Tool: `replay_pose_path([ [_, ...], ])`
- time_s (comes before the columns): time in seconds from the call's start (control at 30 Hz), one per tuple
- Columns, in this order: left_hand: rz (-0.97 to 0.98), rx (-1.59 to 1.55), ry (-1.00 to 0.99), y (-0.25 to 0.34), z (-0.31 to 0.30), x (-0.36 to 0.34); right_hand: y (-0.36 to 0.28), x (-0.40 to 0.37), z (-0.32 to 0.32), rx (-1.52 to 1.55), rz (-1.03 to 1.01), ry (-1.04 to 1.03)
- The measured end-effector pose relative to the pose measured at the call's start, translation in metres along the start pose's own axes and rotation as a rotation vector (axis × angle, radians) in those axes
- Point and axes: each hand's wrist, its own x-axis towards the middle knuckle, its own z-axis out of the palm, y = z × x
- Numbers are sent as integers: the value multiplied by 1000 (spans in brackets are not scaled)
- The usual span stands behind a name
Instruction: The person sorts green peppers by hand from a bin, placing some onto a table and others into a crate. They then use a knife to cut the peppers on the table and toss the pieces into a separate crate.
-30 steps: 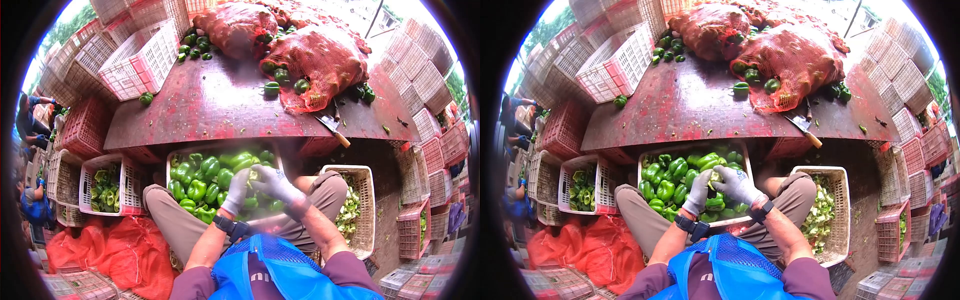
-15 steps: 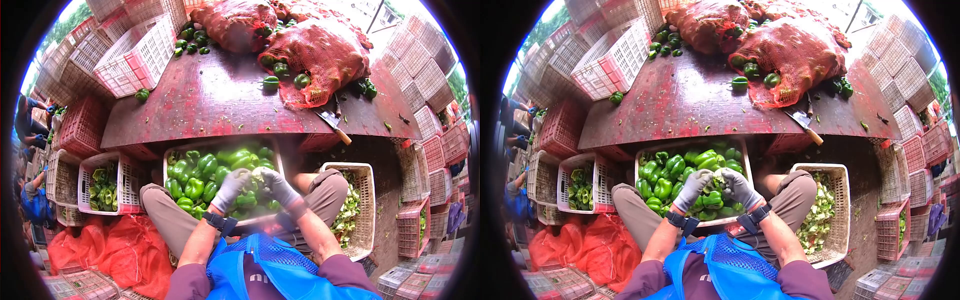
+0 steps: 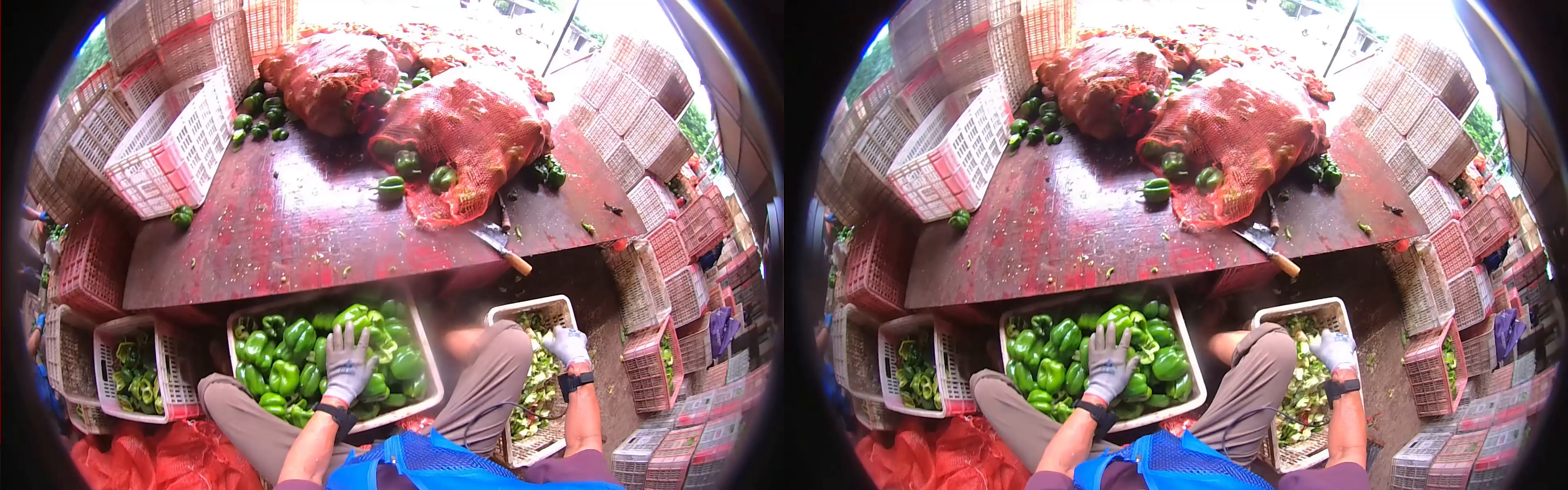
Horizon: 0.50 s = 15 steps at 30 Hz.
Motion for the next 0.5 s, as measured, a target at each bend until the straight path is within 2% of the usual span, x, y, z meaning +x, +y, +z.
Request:
replay_pose_path([
  [0.03, 5, -7, -6, 0, 0, 0, 1, 3, -2, 30, -41, 23],
  [0.07, 8, -12, -8, -1, -1, 2, -10, 1, -11, 210, -140, 199],
  [0.1, 3, -16, -15, 0, -1, 3, -30, 9, -23, 394, -230, 264],
  [0.13, 1, -10, -9, 1, -1, 3, -55, 18, -41, 579, -319, 326],
  [0.2, -7, 5, -9, 0, 2, 4, -122, 34, -83, 672, -584, 547],
  [0.3, -12, -2, -1, -2, 6, 5, -236, 94, -116, 931, -856, 553],
  [0.33, -9, -7, 3, -3, 6, 5, -266, 89, -143, 925, -847, 460],
  [0.4, -14, -21, -8, -4, 7, 5, -331, 141, -138, 926, -875, 662],
  [0.43, -18, -26, -11, -5, 7, 5, -350, 163, -139, 930, -811, 594],
  [0.5, -26, -35, -14, -4, 6, 7, -358, 197, -139, 635, -685, 756],
])
